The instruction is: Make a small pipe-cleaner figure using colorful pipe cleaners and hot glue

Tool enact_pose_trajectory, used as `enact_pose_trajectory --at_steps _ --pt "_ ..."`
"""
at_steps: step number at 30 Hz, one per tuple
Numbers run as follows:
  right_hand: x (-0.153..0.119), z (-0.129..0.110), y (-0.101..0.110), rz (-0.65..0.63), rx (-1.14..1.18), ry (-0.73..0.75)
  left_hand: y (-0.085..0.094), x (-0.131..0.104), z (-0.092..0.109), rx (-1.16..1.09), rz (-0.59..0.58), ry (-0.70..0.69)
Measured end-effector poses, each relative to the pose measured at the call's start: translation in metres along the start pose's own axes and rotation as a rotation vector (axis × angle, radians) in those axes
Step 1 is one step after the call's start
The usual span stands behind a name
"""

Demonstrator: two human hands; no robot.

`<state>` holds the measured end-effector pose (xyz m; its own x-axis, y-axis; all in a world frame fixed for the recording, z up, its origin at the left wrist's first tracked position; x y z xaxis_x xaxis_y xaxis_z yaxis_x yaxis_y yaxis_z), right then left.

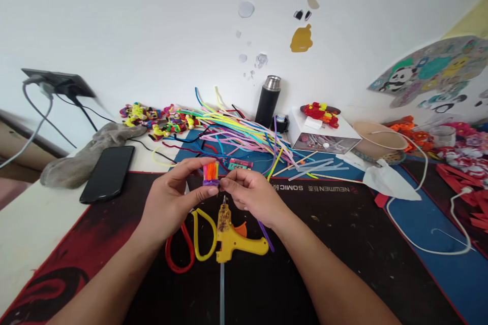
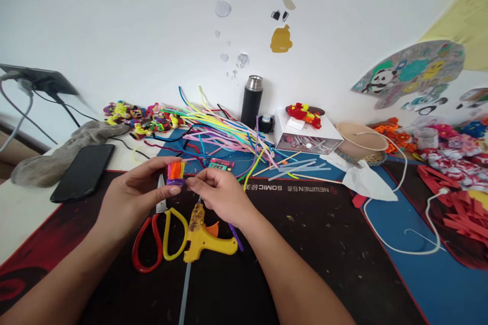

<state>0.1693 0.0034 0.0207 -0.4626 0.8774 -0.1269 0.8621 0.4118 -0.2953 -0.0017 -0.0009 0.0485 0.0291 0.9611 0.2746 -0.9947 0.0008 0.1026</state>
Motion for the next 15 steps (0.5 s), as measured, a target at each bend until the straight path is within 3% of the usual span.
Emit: enact_pose_trajectory --at_steps 7,11,15 --pt "0.001 0.004 -0.007 -0.026 0.123 -0.020 -0.013 -0.004 -0.015 -0.347 0.029 0.183" --pt "0.001 0.004 -0.012 -0.019 0.168 -0.028 -0.020 -0.004 -0.017 -0.471 0.033 0.202" --pt "-0.001 0.003 -0.018 -0.054 0.191 -0.033 -0.027 -0.004 -0.015 -0.519 -0.039 0.206"
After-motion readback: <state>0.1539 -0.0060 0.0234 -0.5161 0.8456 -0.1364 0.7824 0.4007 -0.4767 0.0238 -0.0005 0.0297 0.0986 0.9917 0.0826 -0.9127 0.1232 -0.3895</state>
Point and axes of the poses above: each hand's wrist, its own x-axis towards the middle knuckle, its own y-axis out of the back of the hand, z = x × y, the point moved 7 cm from there along x, towards the middle knuckle
